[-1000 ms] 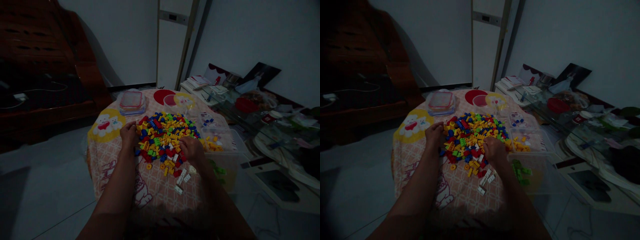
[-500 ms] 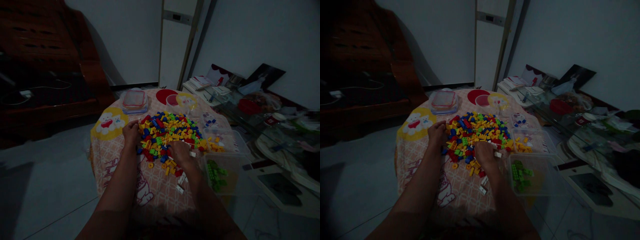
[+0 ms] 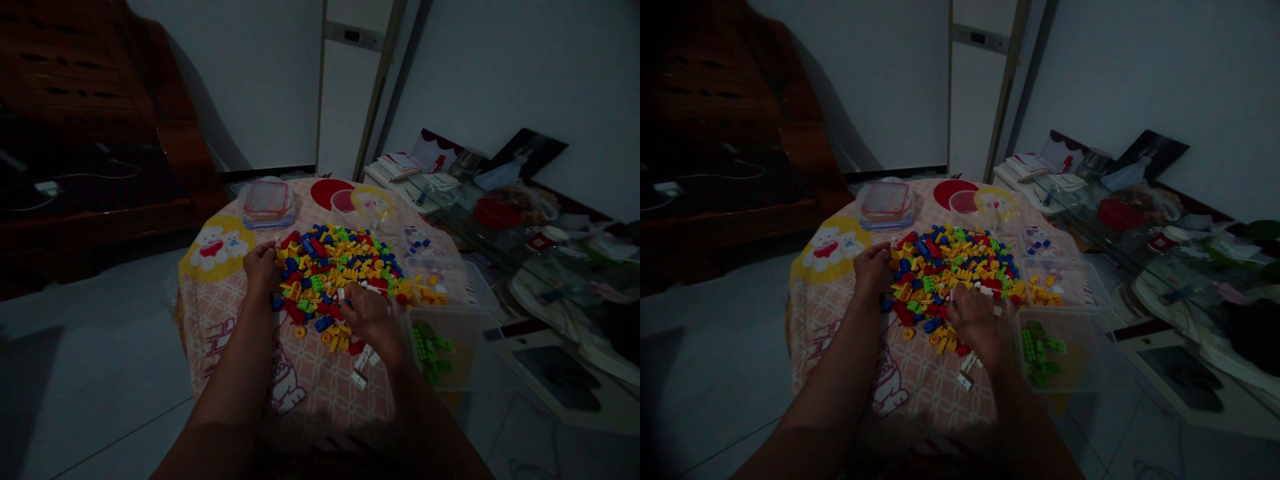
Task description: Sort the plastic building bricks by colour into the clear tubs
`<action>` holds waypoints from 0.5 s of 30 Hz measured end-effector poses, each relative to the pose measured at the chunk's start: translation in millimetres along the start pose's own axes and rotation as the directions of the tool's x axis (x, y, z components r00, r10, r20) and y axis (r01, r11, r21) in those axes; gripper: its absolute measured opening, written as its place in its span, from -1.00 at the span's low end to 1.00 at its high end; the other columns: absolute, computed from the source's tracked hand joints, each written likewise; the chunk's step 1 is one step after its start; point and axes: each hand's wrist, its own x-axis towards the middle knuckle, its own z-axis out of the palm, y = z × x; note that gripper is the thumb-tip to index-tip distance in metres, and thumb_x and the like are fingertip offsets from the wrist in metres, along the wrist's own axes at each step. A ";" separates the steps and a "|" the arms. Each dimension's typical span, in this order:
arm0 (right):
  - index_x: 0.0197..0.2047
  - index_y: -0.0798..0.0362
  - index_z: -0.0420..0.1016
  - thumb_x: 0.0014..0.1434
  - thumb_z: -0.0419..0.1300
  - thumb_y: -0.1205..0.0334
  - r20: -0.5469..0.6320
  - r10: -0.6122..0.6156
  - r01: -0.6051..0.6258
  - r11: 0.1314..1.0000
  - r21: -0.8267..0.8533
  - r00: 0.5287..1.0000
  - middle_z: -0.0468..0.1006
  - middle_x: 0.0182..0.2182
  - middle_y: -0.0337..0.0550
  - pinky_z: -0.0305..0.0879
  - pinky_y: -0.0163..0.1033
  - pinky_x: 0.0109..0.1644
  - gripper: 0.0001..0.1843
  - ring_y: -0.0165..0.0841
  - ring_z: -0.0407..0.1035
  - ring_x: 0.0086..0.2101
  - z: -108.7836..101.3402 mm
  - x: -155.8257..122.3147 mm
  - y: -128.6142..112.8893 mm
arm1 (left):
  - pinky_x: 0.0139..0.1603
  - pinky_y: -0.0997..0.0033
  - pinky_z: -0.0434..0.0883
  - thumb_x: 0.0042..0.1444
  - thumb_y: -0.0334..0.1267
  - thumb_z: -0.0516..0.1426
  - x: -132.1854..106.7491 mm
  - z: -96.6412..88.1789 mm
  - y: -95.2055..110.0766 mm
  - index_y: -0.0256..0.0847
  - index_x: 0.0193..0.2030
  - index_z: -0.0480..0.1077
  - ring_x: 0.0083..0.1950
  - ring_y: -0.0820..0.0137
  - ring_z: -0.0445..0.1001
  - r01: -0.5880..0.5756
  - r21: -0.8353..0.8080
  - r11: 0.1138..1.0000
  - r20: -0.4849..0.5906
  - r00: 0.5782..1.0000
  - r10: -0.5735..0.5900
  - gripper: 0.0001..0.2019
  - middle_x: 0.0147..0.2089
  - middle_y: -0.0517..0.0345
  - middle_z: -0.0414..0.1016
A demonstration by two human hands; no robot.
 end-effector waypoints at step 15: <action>-0.23 0.05 0.49 0.04 0.13 0.20 -0.571 0.304 -0.193 0.949 0.248 0.763 0.53 -0.47 -0.09 0.25 -0.16 -0.23 -0.77 -0.16 0.41 -0.37 -74.6 69.2 151.4 | -0.12 0.34 0.52 -0.18 -0.32 0.13 -1.9 -1.1 5.1 -0.29 -0.16 0.62 -0.20 0.28 0.58 0.031 -0.025 0.999 0.007 0.999 -0.031 -0.59 -0.24 0.03 0.64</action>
